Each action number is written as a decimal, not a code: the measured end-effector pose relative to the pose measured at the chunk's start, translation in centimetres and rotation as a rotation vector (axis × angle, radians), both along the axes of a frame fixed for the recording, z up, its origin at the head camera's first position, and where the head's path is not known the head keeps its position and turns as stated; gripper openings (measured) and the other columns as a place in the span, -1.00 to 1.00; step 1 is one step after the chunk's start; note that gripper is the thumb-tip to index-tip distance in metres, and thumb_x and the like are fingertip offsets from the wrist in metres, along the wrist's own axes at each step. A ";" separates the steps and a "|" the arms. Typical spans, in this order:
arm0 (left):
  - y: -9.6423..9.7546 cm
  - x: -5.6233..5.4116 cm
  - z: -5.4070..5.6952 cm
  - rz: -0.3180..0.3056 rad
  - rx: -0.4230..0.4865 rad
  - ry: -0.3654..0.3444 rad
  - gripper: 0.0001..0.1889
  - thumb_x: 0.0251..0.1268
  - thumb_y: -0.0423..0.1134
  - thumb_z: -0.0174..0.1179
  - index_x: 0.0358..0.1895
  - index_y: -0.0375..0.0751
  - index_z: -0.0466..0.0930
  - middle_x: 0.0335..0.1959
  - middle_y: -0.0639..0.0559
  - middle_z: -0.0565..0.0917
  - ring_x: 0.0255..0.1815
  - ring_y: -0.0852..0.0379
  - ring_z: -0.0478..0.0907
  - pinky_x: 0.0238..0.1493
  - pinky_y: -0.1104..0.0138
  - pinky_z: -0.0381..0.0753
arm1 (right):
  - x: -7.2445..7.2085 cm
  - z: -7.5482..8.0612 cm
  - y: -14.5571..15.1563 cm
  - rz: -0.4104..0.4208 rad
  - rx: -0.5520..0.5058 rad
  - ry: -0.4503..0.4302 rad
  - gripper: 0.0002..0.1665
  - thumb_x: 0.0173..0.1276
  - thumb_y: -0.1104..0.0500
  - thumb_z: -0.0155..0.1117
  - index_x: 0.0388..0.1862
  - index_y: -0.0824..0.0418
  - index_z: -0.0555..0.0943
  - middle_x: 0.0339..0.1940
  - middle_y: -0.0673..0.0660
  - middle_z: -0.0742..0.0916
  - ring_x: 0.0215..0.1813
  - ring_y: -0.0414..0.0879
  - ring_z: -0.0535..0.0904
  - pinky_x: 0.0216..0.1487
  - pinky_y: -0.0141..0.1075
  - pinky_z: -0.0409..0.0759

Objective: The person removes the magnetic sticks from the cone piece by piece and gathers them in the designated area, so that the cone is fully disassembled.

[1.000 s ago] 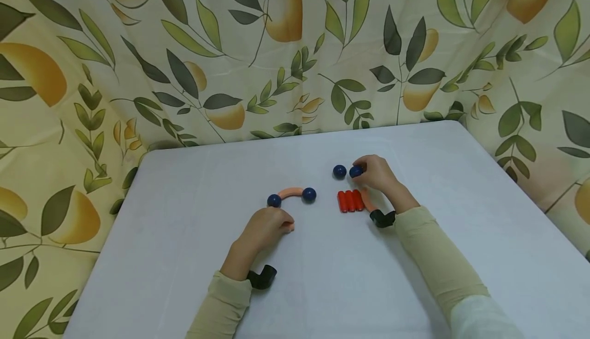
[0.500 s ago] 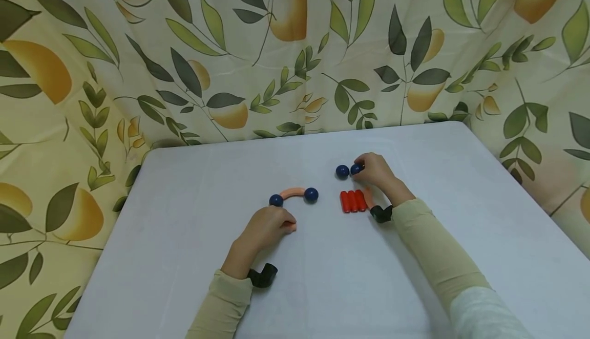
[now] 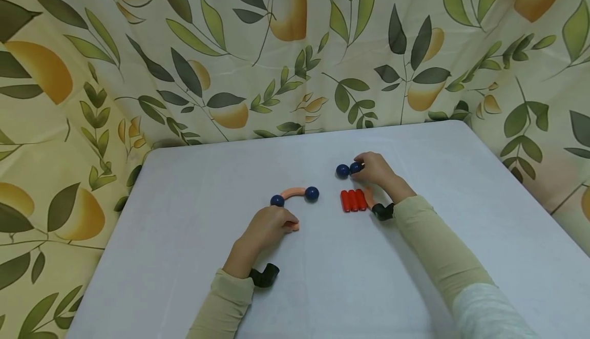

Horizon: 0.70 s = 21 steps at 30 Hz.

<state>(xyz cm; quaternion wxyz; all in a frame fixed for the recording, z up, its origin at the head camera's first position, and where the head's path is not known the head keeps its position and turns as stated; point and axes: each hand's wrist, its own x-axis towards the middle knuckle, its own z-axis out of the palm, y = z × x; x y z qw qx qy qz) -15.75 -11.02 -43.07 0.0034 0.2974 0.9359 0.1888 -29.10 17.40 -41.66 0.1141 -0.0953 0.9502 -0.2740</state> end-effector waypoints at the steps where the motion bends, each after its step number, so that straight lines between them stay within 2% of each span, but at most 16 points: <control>1: 0.0 0.0 0.0 -0.004 -0.002 0.007 -0.85 0.13 -0.20 0.27 -0.26 -0.11 0.74 -0.30 0.17 0.70 -0.24 0.23 0.60 -0.20 0.35 0.55 | 0.0 0.1 0.1 0.000 -0.001 0.001 -0.36 0.12 0.27 0.34 0.14 0.53 0.40 0.09 0.43 0.51 0.08 0.24 0.43 0.10 0.01 0.40; 6: 0.3 -0.1 0.0 -0.015 -0.010 0.026 -0.90 0.06 -0.20 0.33 -0.33 -0.06 0.73 -0.39 0.24 0.68 -0.38 0.32 0.55 -0.31 0.41 0.53 | 1.0 0.9 0.4 -0.021 -0.016 0.076 -0.35 0.13 0.26 0.34 0.16 0.51 0.39 0.08 0.44 0.52 0.09 0.27 0.42 0.07 0.04 0.40; 9: 0.6 -0.1 0.0 -0.028 -0.011 0.027 -0.90 0.07 -0.21 0.34 -0.32 -0.04 0.74 -0.41 0.27 0.67 -0.40 0.35 0.53 -0.33 0.44 0.51 | 2.5 1.3 0.0 -0.042 -0.071 0.137 -0.42 0.18 0.28 0.30 0.16 0.47 0.41 0.06 0.42 0.54 0.08 0.25 0.42 0.07 0.04 0.41; 12: 1.1 -0.1 0.0 -0.045 -0.032 0.043 -0.88 0.06 -0.21 0.34 -0.29 -0.04 0.74 -0.40 0.28 0.67 -0.39 0.35 0.54 -0.34 0.45 0.50 | 4.4 1.3 -1.1 -0.032 -0.153 0.155 -0.45 0.20 0.28 0.30 0.16 0.43 0.44 0.07 0.36 0.56 0.09 0.22 0.44 0.08 0.01 0.42; 15: 1.4 0.0 0.0 -0.049 -0.055 0.077 -0.88 0.04 -0.24 0.35 -0.30 -0.02 0.74 -0.42 0.29 0.66 -0.41 0.36 0.52 -0.36 0.46 0.49 | 6.1 0.8 -2.4 0.021 -0.212 0.181 -0.50 0.18 0.28 0.32 0.11 0.41 0.49 0.05 0.32 0.59 0.06 0.21 0.48 0.04 0.00 0.45; 21: 1.6 0.0 -0.2 -0.072 -0.014 0.118 -0.98 0.09 -0.22 0.33 -0.39 -0.01 0.71 -0.51 0.30 0.61 -0.52 0.40 0.42 -0.42 0.49 0.44 | 8.8 -0.5 -4.8 0.170 -0.212 0.342 -0.61 0.10 0.31 0.38 -0.06 0.39 0.61 -0.13 0.23 0.68 -0.18 0.09 0.59 -0.15 -0.10 0.55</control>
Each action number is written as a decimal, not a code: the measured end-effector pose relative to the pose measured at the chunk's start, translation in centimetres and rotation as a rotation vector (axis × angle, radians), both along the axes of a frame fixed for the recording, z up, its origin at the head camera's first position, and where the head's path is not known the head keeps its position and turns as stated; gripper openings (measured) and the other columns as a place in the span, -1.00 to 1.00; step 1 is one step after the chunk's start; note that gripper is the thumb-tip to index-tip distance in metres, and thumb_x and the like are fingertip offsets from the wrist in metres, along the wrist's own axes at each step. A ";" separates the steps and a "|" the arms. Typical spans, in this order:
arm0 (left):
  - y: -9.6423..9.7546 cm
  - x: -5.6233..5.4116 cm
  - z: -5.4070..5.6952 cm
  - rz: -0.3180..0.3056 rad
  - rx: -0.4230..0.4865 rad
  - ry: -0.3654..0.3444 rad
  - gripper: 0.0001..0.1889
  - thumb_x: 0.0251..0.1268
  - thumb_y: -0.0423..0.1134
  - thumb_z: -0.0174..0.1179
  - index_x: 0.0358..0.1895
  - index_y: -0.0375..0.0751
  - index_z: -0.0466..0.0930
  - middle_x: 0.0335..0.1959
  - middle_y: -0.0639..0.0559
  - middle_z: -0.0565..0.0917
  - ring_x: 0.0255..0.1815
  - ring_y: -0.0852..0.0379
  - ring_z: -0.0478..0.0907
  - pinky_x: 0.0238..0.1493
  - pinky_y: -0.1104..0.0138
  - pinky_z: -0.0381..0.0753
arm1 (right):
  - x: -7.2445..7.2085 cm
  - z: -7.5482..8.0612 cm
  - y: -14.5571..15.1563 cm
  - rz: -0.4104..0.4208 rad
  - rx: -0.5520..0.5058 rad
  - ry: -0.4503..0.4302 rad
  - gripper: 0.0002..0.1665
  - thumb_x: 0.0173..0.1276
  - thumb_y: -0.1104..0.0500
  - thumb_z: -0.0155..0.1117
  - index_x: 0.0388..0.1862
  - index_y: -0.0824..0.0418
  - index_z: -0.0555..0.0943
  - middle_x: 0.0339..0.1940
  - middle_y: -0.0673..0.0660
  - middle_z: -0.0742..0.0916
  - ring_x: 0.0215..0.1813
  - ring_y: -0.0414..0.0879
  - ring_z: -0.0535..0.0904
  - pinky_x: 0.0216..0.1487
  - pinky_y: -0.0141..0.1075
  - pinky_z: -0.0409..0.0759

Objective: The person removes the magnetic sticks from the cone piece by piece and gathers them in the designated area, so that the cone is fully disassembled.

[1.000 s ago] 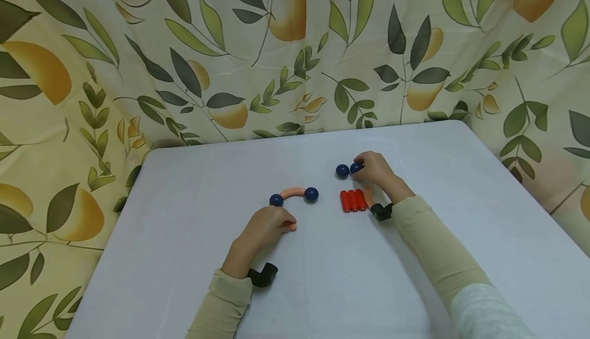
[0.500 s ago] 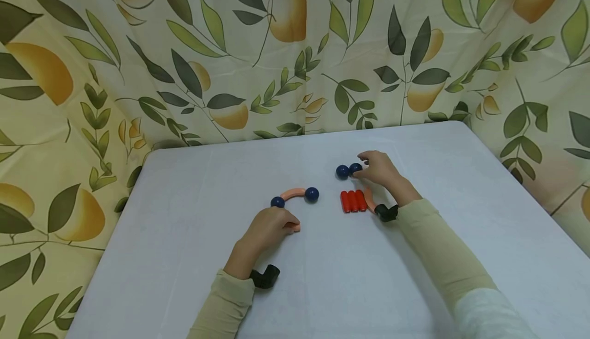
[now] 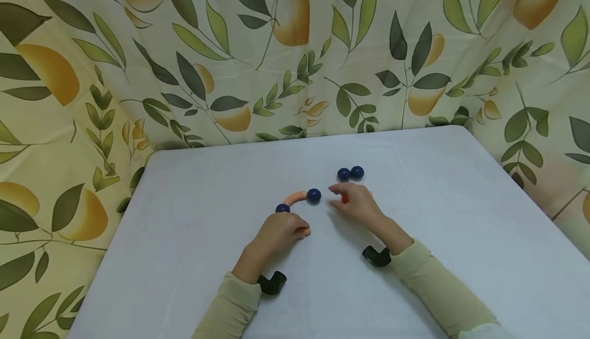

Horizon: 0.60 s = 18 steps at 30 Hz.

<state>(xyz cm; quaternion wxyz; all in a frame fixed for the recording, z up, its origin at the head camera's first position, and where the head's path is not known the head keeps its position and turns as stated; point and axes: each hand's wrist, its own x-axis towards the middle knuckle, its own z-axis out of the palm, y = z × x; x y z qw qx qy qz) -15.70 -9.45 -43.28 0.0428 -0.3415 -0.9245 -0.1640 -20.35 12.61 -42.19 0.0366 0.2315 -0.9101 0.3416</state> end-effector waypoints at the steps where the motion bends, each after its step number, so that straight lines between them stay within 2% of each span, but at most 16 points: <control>1: -0.1 0.0 -0.1 -0.002 0.022 -0.008 -0.95 0.10 -0.19 0.32 -0.37 -0.02 0.72 -0.48 0.29 0.63 -0.49 0.41 0.45 -0.39 0.49 0.46 | 0.5 -0.1 -0.4 0.027 -0.003 0.012 -0.63 0.09 0.31 0.38 -0.08 0.39 0.62 -0.15 0.22 0.69 -0.20 0.07 0.60 -0.17 -0.12 0.55; 4: -0.8 -0.2 0.0 0.020 0.120 -0.022 -0.82 0.10 -0.15 0.32 -0.25 -0.10 0.72 -0.35 0.18 0.68 -0.35 0.31 0.56 -0.27 0.41 0.52 | 1.6 -0.4 -1.4 0.113 -0.017 -0.005 -0.66 0.10 0.31 0.38 -0.10 0.38 0.63 -0.17 0.21 0.70 -0.20 0.06 0.60 -0.16 -0.14 0.56; 7: -2.0 -0.5 0.1 0.095 0.234 -0.076 -0.64 0.06 -0.19 0.34 -0.02 -0.16 0.64 -0.12 0.04 0.66 -0.11 0.14 0.58 -0.10 0.29 0.52 | 2.3 -0.4 -2.4 0.176 -0.020 -0.073 -0.65 0.13 0.28 0.36 -0.08 0.36 0.62 -0.16 0.19 0.70 -0.16 0.05 0.59 -0.11 -0.13 0.56; 9: -2.8 -0.6 0.2 0.152 0.278 -0.123 -0.54 0.05 -0.22 0.35 0.09 -0.18 0.56 -0.01 -0.01 0.61 0.00 0.08 0.53 -0.02 0.25 0.49 | 2.6 -0.4 -3.0 0.214 -0.010 -0.116 -0.64 0.14 0.25 0.36 -0.06 0.35 0.62 -0.16 0.18 0.70 -0.14 0.03 0.58 -0.09 -0.15 0.55; 12: -3.5 -0.9 -0.1 0.213 0.275 -0.198 -0.45 0.07 -0.21 0.34 0.19 -0.18 0.47 0.09 -0.03 0.54 0.11 0.06 0.46 0.08 0.22 0.42 | 3.0 -0.6 -3.8 0.261 -0.002 -0.152 -0.64 0.14 0.24 0.36 -0.07 0.36 0.62 -0.16 0.16 0.70 -0.13 0.00 0.59 -0.09 -0.18 0.55; 15: -3.8 -1.0 -0.4 0.201 0.262 -0.200 -0.51 0.11 -0.24 0.31 0.15 -0.24 0.49 0.08 -0.04 0.55 0.07 0.05 0.49 0.05 0.23 0.45 | 3.3 -0.9 -4.5 0.301 -0.001 -0.151 -0.68 0.13 0.27 0.37 -0.12 0.35 0.64 -0.22 0.12 0.71 -0.18 -0.06 0.60 -0.13 -0.28 0.55; 18: -3.9 -1.2 -0.6 0.158 0.268 -0.170 -0.57 0.12 -0.34 0.28 0.12 -0.25 0.53 0.03 -0.07 0.58 0.01 0.04 0.53 -0.03 0.22 0.50 | 3.5 -1.1 -5.1 0.329 -0.001 -0.148 -0.76 0.13 0.30 0.35 -0.18 0.31 0.67 -0.30 0.05 0.71 -0.28 -0.16 0.57 -0.22 -0.38 0.52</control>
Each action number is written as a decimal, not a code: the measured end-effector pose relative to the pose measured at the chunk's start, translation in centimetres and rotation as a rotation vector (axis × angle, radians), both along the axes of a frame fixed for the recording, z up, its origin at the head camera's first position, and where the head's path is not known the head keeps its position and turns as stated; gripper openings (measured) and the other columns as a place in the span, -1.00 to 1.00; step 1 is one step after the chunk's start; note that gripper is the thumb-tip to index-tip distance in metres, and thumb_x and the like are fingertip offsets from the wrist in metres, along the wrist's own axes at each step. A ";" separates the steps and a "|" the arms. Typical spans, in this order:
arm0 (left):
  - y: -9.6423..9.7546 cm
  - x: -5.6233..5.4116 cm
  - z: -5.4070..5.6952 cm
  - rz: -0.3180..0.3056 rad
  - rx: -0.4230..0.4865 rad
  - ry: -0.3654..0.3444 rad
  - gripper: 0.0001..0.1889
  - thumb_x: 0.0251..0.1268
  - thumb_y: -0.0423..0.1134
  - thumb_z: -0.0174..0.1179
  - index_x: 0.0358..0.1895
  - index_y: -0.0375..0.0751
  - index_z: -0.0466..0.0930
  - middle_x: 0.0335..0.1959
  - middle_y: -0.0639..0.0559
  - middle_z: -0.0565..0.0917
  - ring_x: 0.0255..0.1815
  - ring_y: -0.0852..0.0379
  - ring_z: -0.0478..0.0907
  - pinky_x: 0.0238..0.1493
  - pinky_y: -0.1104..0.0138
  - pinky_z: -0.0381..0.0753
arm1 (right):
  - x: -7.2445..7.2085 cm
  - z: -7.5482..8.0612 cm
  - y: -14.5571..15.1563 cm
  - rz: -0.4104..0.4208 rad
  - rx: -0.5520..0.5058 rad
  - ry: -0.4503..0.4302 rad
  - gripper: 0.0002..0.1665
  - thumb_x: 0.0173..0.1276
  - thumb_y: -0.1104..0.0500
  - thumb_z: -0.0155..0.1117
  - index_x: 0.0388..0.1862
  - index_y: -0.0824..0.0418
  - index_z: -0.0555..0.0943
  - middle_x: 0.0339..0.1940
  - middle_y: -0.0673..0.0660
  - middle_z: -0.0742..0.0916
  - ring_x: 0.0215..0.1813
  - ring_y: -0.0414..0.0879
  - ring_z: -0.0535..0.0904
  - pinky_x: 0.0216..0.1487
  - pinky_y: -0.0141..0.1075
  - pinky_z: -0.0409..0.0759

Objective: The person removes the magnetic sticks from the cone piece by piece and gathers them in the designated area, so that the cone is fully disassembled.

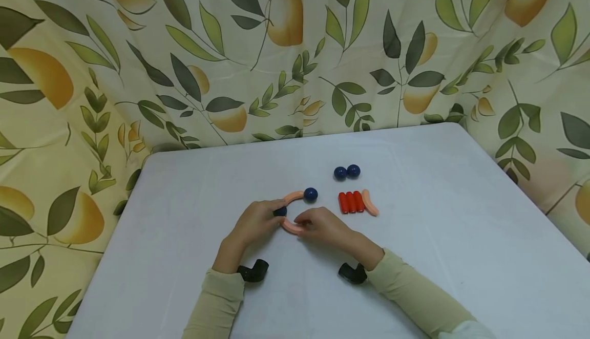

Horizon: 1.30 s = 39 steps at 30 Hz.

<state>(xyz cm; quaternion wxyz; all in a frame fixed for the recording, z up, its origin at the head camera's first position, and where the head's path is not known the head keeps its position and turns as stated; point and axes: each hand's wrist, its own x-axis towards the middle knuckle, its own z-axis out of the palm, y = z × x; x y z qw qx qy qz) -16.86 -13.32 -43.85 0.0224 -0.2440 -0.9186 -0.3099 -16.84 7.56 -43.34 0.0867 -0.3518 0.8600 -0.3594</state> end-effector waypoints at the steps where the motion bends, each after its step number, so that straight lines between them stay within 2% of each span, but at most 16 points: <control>1: 0.0 0.0 0.0 -0.010 0.004 0.011 -0.59 0.13 -0.38 0.27 0.10 -0.25 0.54 0.01 -0.07 0.59 -0.02 0.04 0.54 -0.06 0.22 0.52 | 0.0 0.0 -0.2 0.007 -0.001 0.005 -0.79 0.13 0.30 0.35 -0.21 0.29 0.68 -0.34 0.02 0.71 -0.31 -0.18 0.55 -0.25 -0.40 0.51; 4: -0.2 -0.1 -0.2 -0.015 0.012 0.041 -0.62 0.11 -0.43 0.26 0.06 -0.26 0.57 -0.02 -0.08 0.60 -0.01 0.03 0.54 -0.05 0.22 0.51 | 0.0 -0.2 -0.6 0.021 0.001 0.045 -0.89 0.17 0.28 0.32 -0.30 0.24 0.70 -0.46 -0.04 0.69 -0.41 -0.25 0.50 -0.36 -0.44 0.45; 9: -0.2 -0.1 -0.2 -0.008 -0.007 0.058 -0.64 0.12 -0.43 0.25 0.04 -0.28 0.58 -0.02 -0.10 0.60 0.01 0.01 0.53 -0.02 0.22 0.50 | 0.0 -0.3 -0.8 0.022 -0.016 0.106 -0.93 0.18 0.29 0.31 -0.37 0.25 0.72 -0.50 -0.02 0.70 -0.45 -0.28 0.51 -0.42 -0.46 0.45; 17: 0.3 -0.1 -0.4 -0.013 -0.004 0.075 -0.66 0.09 -0.42 0.26 0.00 -0.29 0.60 -0.06 -0.09 0.63 -0.02 0.01 0.55 -0.03 0.22 0.50 | 0.4 -0.1 -0.2 -0.013 -0.047 0.060 -0.90 0.16 0.35 0.30 -0.34 0.30 0.72 -0.44 0.04 0.73 -0.40 -0.21 0.58 -0.37 -0.43 0.51; 24: 0.6 0.1 -0.4 0.025 -0.024 0.039 -0.66 0.16 -0.39 0.23 0.05 -0.25 0.58 -0.07 -0.07 0.63 -0.05 0.02 0.56 -0.07 0.23 0.52 | 0.8 0.0 0.7 -0.035 -0.031 0.049 -0.88 0.13 0.38 0.31 -0.32 0.31 0.72 -0.37 0.08 0.73 -0.29 -0.15 0.63 -0.24 -0.35 0.56; 31: 1.0 0.1 0.0 0.031 -0.054 0.029 -0.66 0.15 -0.40 0.23 0.04 -0.23 0.59 -0.07 -0.07 0.63 -0.06 0.00 0.57 -0.09 0.22 0.53 | 0.9 0.1 2.4 -0.105 -0.025 0.088 -0.87 0.13 0.32 0.35 -0.30 0.26 0.73 -0.37 0.02 0.73 -0.32 -0.18 0.61 -0.24 -0.36 0.56; 39: 1.2 0.3 0.0 0.042 -0.047 0.004 -0.66 0.15 -0.39 0.23 0.05 -0.25 0.58 -0.04 -0.09 0.62 0.00 0.00 0.54 -0.02 0.21 0.50 | 0.6 1.0 6.0 -0.234 -0.013 0.096 -0.79 0.05 0.41 0.37 -0.28 0.26 0.72 -0.39 -0.01 0.72 -0.29 -0.14 0.62 -0.18 -0.22 0.57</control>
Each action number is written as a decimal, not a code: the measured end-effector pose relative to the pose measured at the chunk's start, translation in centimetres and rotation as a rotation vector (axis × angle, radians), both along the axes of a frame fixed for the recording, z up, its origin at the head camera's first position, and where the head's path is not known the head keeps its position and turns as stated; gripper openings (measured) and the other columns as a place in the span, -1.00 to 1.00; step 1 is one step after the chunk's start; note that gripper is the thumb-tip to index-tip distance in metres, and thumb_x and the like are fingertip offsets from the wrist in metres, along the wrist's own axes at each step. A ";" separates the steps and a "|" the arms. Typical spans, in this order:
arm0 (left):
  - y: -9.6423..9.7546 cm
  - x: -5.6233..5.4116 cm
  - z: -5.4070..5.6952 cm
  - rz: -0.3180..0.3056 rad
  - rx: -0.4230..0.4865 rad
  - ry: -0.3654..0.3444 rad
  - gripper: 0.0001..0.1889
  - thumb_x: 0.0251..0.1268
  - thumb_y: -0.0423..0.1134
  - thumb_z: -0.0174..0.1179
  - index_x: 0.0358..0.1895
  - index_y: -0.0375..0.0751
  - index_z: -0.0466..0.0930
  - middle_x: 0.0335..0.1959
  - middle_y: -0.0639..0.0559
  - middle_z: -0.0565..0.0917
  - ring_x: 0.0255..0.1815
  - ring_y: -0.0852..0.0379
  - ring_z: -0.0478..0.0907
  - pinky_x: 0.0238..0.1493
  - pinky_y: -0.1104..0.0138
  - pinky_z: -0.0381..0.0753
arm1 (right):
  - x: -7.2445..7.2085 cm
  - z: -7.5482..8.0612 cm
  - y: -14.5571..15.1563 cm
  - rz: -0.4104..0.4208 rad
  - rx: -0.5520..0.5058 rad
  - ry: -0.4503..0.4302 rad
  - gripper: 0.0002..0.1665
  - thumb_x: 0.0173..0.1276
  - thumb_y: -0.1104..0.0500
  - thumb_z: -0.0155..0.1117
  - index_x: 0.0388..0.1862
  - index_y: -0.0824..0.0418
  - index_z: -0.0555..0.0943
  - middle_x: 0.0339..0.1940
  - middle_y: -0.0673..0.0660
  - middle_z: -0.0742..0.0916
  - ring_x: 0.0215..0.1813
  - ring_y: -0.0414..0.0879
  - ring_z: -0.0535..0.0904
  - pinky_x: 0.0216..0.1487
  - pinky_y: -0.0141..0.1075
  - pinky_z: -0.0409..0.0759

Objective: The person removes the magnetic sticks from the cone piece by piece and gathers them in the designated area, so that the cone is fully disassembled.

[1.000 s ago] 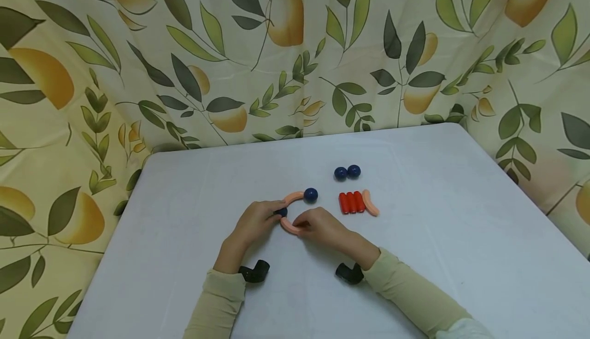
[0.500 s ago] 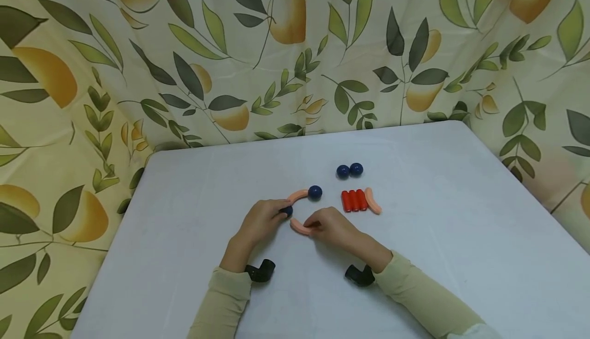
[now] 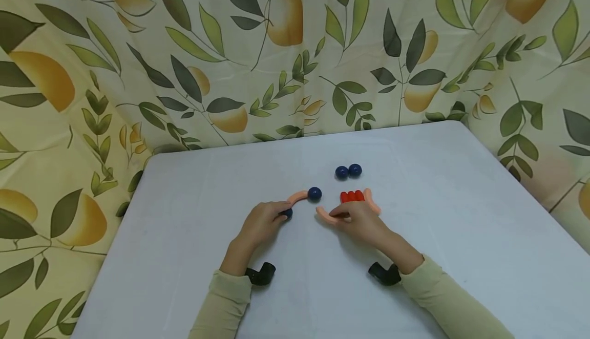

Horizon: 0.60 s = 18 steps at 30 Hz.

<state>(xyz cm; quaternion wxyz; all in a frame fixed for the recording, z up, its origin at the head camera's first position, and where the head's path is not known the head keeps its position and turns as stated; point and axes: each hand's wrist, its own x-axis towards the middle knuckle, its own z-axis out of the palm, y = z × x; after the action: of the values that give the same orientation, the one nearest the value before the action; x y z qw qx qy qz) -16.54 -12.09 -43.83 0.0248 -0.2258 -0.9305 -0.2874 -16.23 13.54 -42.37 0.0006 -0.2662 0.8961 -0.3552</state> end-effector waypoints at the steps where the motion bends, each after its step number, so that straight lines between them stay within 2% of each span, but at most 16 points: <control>1: 0.0 0.0 0.0 0.002 -0.004 0.001 -0.66 0.15 -0.39 0.24 0.04 -0.25 0.58 -0.04 -0.09 0.62 0.00 0.00 0.54 -0.01 0.20 0.49 | -0.1 0.1 0.4 -0.020 0.003 -0.002 -0.79 0.05 0.41 0.37 -0.28 0.26 0.72 -0.39 -0.01 0.72 -0.29 -0.14 0.62 -0.18 -0.21 0.57; 6: 0.0 0.1 0.0 0.006 -0.006 0.009 -0.66 0.14 -0.39 0.25 0.04 -0.24 0.59 -0.05 -0.08 0.62 0.00 0.00 0.54 -0.01 0.20 0.49 | -0.4 0.5 2.6 -0.120 0.009 -0.017 -0.77 0.05 0.44 0.36 -0.25 0.36 0.69 -0.35 0.12 0.72 -0.27 0.00 0.63 -0.19 -0.13 0.58; 13: 0.0 0.2 0.1 0.009 -0.008 0.007 -0.66 0.14 -0.40 0.24 0.03 -0.24 0.59 -0.04 -0.08 0.62 0.01 0.00 0.53 0.00 0.21 0.49 | -1.1 0.9 5.4 -0.242 0.022 -0.067 -0.74 0.12 0.38 0.32 -0.17 0.42 0.65 -0.20 0.29 0.69 -0.18 0.13 0.61 -0.16 -0.06 0.56; 18: 0.1 0.2 0.2 0.009 -0.012 0.013 -0.66 0.13 -0.40 0.25 0.03 -0.25 0.59 -0.05 -0.09 0.62 0.00 -0.01 0.54 -0.01 0.20 0.49 | -1.5 1.0 7.0 -0.322 0.045 -0.115 -0.69 0.17 0.29 0.30 -0.11 0.42 0.62 -0.17 0.30 0.68 -0.14 0.15 0.59 -0.15 -0.05 0.55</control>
<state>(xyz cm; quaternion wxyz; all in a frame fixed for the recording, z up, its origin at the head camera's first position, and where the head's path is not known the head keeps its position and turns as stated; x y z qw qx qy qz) -16.30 -12.01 -43.64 0.0307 -0.2236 -0.9330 -0.2804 -17.69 20.54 -41.37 0.0008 -0.0982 0.9334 -0.3453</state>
